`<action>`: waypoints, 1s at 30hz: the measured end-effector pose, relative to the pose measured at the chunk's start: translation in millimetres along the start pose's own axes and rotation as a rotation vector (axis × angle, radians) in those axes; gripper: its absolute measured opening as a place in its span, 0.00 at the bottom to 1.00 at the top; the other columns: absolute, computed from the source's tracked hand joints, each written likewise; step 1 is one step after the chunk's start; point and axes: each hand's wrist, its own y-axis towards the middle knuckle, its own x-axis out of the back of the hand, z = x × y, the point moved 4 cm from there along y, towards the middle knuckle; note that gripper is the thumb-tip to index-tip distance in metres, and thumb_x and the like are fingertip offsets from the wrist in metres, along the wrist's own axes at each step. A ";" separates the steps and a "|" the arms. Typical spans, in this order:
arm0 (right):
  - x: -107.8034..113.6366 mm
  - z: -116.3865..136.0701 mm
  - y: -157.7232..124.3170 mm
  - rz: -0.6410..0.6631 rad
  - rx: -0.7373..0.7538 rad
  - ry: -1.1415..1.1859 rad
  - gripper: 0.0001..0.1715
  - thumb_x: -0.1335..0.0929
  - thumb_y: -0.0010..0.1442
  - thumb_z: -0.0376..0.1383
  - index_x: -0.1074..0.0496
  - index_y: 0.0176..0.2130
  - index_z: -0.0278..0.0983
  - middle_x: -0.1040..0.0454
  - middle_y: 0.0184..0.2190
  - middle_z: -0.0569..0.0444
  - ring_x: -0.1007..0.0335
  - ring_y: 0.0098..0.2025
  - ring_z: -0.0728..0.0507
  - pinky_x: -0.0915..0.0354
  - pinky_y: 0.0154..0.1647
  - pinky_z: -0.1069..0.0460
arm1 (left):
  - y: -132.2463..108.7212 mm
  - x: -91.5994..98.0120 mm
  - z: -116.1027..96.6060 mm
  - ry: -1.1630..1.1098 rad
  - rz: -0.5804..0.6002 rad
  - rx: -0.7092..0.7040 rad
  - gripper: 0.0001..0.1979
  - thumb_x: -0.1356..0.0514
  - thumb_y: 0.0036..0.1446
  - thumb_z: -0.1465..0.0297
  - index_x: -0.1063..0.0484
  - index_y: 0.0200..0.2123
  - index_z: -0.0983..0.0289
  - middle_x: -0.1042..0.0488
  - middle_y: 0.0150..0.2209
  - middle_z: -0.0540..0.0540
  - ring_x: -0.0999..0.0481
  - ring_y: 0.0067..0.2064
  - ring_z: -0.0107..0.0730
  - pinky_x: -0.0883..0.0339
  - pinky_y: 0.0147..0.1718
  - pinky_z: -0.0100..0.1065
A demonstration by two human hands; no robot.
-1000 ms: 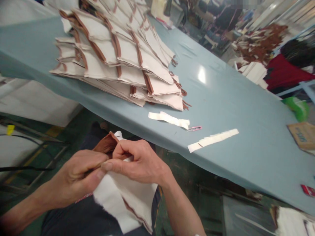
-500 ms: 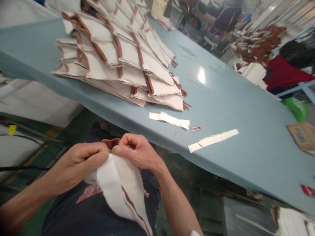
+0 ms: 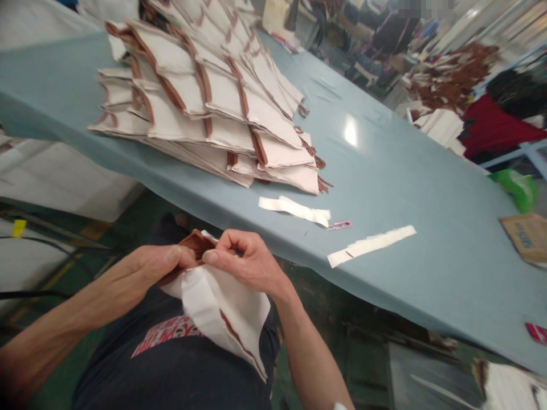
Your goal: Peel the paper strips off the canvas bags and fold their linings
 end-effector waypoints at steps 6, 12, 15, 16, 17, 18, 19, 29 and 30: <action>-0.6 -1.8 1.8 0.030 -0.014 0.005 0.45 0.19 0.53 0.72 0.36 0.27 0.41 0.43 0.22 0.66 0.55 0.25 0.52 0.54 0.26 0.53 | 6.1 -7.2 -9.3 0.010 0.040 0.010 0.26 0.44 0.76 0.53 0.42 0.25 0.57 0.47 0.25 0.43 0.47 0.25 0.27 0.49 0.22 0.30; -2.6 -4.6 3.1 0.064 -0.005 0.038 0.44 0.20 0.55 0.72 0.35 0.28 0.41 0.41 0.23 0.65 0.54 0.26 0.52 0.55 0.26 0.53 | 7.5 -8.1 -17.8 0.068 -0.038 -0.064 0.27 0.43 0.75 0.57 0.44 0.23 0.57 0.50 0.21 0.42 0.49 0.22 0.25 0.53 0.19 0.30; -2.1 -3.4 6.1 0.027 0.047 0.020 0.42 0.20 0.57 0.71 0.33 0.30 0.40 0.38 0.24 0.63 0.50 0.27 0.50 0.50 0.28 0.53 | 7.8 -4.1 -23.6 0.103 -0.084 -0.105 0.26 0.42 0.74 0.60 0.43 0.22 0.58 0.47 0.21 0.42 0.47 0.22 0.25 0.52 0.20 0.30; -1.5 -2.4 6.9 0.004 0.074 -0.002 0.41 0.20 0.59 0.70 0.31 0.31 0.40 0.36 0.25 0.62 0.47 0.28 0.49 0.47 0.29 0.53 | 7.4 -1.6 -25.1 0.107 -0.121 -0.119 0.25 0.42 0.75 0.61 0.41 0.22 0.58 0.45 0.21 0.43 0.46 0.22 0.24 0.51 0.20 0.29; -0.9 -1.3 7.4 -0.018 0.103 -0.024 0.39 0.21 0.60 0.70 0.29 0.33 0.40 0.33 0.27 0.61 0.43 0.30 0.48 0.44 0.31 0.52 | 6.7 1.0 -26.1 0.105 -0.164 -0.134 0.25 0.42 0.75 0.61 0.39 0.23 0.59 0.44 0.22 0.43 0.45 0.22 0.24 0.51 0.20 0.29; -0.3 -0.3 7.4 -0.036 0.131 -0.041 0.38 0.21 0.62 0.70 0.26 0.35 0.40 0.29 0.29 0.59 0.39 0.32 0.47 0.40 0.34 0.51 | 5.7 3.4 -26.3 0.100 -0.204 -0.138 0.25 0.42 0.76 0.62 0.37 0.23 0.60 0.42 0.22 0.43 0.44 0.22 0.24 0.50 0.20 0.28; 0.0 0.3 7.2 -0.046 0.155 -0.053 0.37 0.22 0.63 0.69 0.24 0.38 0.39 0.25 0.33 0.57 0.35 0.34 0.46 0.37 0.38 0.50 | 4.6 5.4 -25.9 0.093 -0.238 -0.137 0.25 0.42 0.76 0.62 0.36 0.23 0.60 0.42 0.23 0.43 0.44 0.23 0.24 0.50 0.20 0.28; -7.5 -9.6 -1.0 -0.051 0.237 -0.060 0.42 0.24 0.67 0.69 0.22 0.60 0.39 0.15 0.60 0.42 0.19 0.62 0.34 0.30 0.68 0.40 | 0.7 6.9 -17.4 -0.005 -0.287 0.000 0.22 0.39 0.72 0.57 0.27 0.26 0.61 0.36 0.23 0.45 0.44 0.24 0.26 0.49 0.20 0.28; -8.4 -10.4 -1.3 -0.061 0.235 -0.036 0.43 0.24 0.67 0.69 0.22 0.60 0.40 0.15 0.62 0.42 0.19 0.63 0.34 0.29 0.69 0.40 | 1.8 6.8 -18.0 -0.005 -0.289 0.006 0.22 0.39 0.71 0.56 0.28 0.25 0.61 0.37 0.22 0.45 0.44 0.23 0.26 0.48 0.20 0.28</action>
